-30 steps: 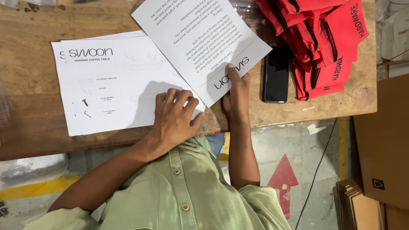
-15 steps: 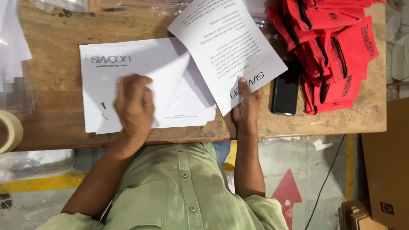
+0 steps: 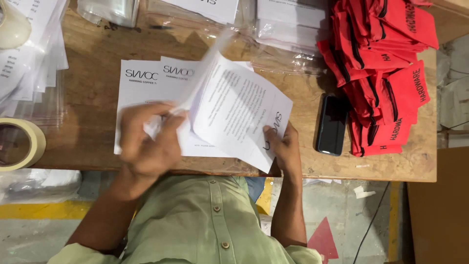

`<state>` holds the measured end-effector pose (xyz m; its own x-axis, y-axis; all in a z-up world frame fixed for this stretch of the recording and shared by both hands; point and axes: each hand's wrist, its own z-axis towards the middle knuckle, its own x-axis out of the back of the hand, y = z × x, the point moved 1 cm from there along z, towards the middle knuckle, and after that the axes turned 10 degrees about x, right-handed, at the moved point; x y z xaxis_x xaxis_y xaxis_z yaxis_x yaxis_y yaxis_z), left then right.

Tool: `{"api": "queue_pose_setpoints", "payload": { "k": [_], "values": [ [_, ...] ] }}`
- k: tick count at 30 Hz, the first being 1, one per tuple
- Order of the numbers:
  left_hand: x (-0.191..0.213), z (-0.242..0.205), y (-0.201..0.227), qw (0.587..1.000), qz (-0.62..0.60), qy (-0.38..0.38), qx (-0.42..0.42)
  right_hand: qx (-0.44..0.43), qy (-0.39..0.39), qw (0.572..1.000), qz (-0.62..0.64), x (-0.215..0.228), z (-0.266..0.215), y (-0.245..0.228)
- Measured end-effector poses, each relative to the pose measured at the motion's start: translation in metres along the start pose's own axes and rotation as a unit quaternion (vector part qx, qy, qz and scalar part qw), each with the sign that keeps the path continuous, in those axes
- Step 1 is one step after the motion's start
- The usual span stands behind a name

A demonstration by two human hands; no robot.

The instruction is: The person sorts through printed documents on a wooden workbench, folding several sheets and placing them into small red pouches labeled 'HARDWARE'.

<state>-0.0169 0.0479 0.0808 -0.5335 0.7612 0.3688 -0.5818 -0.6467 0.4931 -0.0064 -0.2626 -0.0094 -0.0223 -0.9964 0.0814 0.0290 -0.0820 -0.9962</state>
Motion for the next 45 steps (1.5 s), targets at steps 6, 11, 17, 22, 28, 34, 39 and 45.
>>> {"api": "queue_pose_setpoints", "payload": {
  "k": [6,11,17,22,28,34,39,45],
  "values": [
    [-0.018,-0.005,0.008,0.989,0.025,-0.056,-0.131,-0.008,0.000,1.000,0.022,-0.007,0.007,-0.009],
    [-0.019,-0.026,0.010,0.993,0.013,-0.025,-0.115,-0.013,-0.001,1.000,0.019,-0.005,0.006,-0.006],
    [-0.044,-0.038,0.022,0.985,-0.049,-0.072,-0.150,-0.031,-0.008,0.999,-0.006,-0.006,0.007,-0.001],
    [-0.067,-0.059,0.027,0.966,-0.091,-0.207,-0.127,-0.046,-0.005,0.999,0.023,-0.003,0.007,0.013],
    [-0.094,-0.086,0.028,0.929,-0.122,-0.333,-0.105,-0.133,0.128,0.959,0.214,-0.037,0.012,-0.045],
    [-0.096,-0.072,0.028,0.895,-0.222,-0.384,-0.045,-0.035,0.042,0.993,0.102,-0.018,0.002,0.002],
    [-0.060,-0.009,-0.024,0.980,-0.023,-0.058,0.191,0.025,0.105,0.990,0.090,0.010,-0.006,0.020],
    [-0.026,0.037,-0.067,0.929,-0.268,-0.162,0.199,0.255,-0.001,0.961,0.105,0.029,0.017,0.004]
  ]
}}
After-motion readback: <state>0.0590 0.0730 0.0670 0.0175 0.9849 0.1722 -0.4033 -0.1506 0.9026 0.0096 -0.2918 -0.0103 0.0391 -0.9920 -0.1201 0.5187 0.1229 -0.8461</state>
